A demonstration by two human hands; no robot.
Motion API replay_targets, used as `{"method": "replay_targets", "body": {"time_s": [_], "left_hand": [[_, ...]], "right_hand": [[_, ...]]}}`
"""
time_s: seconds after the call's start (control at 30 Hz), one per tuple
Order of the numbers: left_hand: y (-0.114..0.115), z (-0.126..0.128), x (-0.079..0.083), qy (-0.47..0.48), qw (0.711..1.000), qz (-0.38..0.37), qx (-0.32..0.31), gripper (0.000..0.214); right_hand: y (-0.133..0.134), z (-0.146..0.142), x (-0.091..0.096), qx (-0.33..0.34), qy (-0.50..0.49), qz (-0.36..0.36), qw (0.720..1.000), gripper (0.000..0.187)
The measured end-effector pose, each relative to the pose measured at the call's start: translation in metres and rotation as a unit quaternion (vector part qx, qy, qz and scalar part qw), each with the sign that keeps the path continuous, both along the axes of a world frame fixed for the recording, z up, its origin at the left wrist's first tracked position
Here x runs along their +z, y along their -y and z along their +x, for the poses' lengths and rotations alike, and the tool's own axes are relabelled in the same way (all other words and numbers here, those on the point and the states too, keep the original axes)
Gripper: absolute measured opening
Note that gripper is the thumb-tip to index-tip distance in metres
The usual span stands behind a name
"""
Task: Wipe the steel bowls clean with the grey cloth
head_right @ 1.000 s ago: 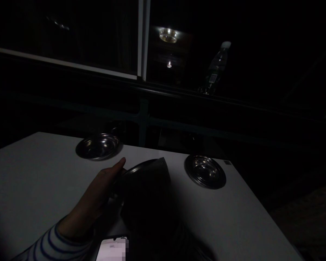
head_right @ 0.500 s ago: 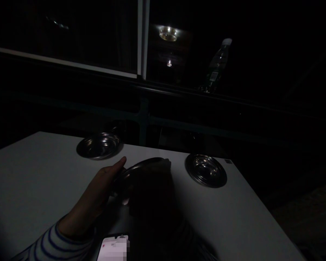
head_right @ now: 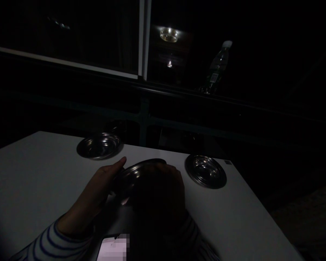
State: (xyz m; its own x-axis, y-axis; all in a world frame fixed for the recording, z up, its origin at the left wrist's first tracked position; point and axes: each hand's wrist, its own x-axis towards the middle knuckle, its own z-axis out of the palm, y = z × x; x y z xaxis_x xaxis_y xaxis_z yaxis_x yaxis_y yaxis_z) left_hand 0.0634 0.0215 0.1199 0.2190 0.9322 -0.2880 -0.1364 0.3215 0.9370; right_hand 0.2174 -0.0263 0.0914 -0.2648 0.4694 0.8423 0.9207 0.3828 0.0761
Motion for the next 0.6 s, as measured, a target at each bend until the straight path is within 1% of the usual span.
{"method": "replay_targets", "body": {"time_s": [0.07,0.17,0.23,0.3,0.37,0.43,0.53,0.6], "left_hand": [[-0.002,-0.001,0.000,-0.013,1.000,0.004,0.004,0.047],[-0.002,-0.001,-0.001,-0.027,1.000,0.002,-0.002,0.047],[-0.001,0.000,-0.001,-0.025,1.000,0.003,-0.009,0.048],[0.000,0.000,-0.002,-0.019,1.000,0.002,-0.016,0.048],[0.000,0.000,-0.003,-0.015,1.000,0.000,-0.019,0.048],[-0.001,0.000,-0.004,-0.017,1.000,-0.003,-0.017,0.048],[-0.003,0.000,-0.005,-0.025,1.000,-0.005,-0.012,0.049],[-0.002,0.000,-0.005,-0.019,1.000,-0.005,-0.018,0.049]], "right_hand": [[0.001,-0.001,-0.001,-0.007,0.012,0.003,1.000,0.030],[0.005,-0.008,-0.014,0.011,0.033,-0.008,0.999,0.032],[0.005,-0.008,-0.017,0.016,0.032,-0.015,0.999,0.036],[0.004,-0.005,-0.011,0.012,0.015,-0.023,1.000,0.036],[0.003,-0.002,-0.001,0.003,-0.007,-0.037,0.999,0.034],[0.003,-0.002,0.006,0.009,-0.011,-0.041,0.999,0.030],[0.004,-0.006,0.005,0.028,0.015,-0.044,0.999,0.031],[0.004,-0.007,0.003,0.036,0.011,-0.047,0.998,0.031]]}}
